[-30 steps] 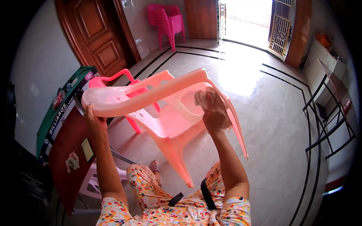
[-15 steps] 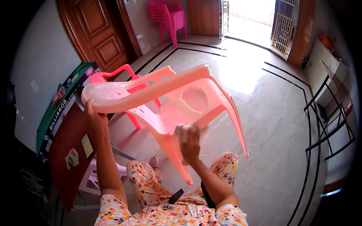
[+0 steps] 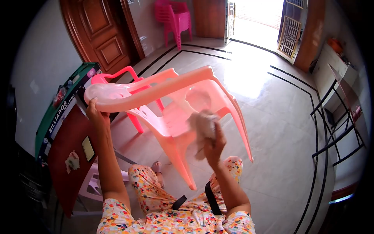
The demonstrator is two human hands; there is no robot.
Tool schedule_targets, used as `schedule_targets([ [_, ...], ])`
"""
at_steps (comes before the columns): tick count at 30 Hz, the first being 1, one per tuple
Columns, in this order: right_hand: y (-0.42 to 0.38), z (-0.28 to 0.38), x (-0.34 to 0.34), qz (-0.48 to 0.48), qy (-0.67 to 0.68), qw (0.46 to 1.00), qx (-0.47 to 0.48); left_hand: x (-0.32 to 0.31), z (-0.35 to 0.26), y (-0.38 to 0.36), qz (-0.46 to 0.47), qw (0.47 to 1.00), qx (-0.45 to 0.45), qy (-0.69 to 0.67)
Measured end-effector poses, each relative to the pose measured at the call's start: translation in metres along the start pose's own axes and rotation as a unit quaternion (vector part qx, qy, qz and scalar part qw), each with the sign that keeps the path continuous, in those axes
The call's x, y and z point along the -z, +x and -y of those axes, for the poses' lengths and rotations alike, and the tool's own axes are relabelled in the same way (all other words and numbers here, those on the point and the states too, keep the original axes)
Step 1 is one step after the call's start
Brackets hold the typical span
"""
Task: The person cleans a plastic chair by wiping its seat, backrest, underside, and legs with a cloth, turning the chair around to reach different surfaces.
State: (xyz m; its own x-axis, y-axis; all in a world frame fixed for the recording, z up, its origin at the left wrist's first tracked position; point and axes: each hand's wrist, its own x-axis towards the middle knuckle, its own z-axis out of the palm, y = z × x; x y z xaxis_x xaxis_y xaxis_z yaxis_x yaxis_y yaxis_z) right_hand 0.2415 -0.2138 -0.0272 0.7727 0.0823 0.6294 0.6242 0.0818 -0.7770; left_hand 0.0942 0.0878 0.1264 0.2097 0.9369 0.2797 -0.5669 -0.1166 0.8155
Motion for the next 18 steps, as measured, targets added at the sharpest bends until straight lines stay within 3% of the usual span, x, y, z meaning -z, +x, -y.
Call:
schedule_targets([
  [2,0.040,0.010,0.005,-0.092,-0.033,0.984,0.147,-0.003,-0.001,0.001,-0.004,1.000,-0.003,-0.024],
  [4,0.075,0.028,0.009,-0.109,-0.100,0.955,0.259,0.001,0.001,0.004,0.003,1.000,-0.001,-0.009],
  [8,0.124,0.035,0.000,-0.043,-0.278,0.874,0.395,0.004,0.003,0.006,0.012,1.000,-0.002,0.001],
  [9,0.132,0.029,-0.006,-0.046,-0.278,0.875,0.395,0.004,0.002,0.006,0.016,1.000,-0.002,0.002],
  [11,0.138,0.011,-0.021,-0.045,-0.417,0.852,0.315,0.006,0.001,0.005,0.021,1.000,-0.001,0.004],
  [18,0.107,-0.038,0.004,-0.053,-0.484,0.849,0.207,-0.002,-0.001,0.001,0.001,1.000,-0.015,0.014],
])
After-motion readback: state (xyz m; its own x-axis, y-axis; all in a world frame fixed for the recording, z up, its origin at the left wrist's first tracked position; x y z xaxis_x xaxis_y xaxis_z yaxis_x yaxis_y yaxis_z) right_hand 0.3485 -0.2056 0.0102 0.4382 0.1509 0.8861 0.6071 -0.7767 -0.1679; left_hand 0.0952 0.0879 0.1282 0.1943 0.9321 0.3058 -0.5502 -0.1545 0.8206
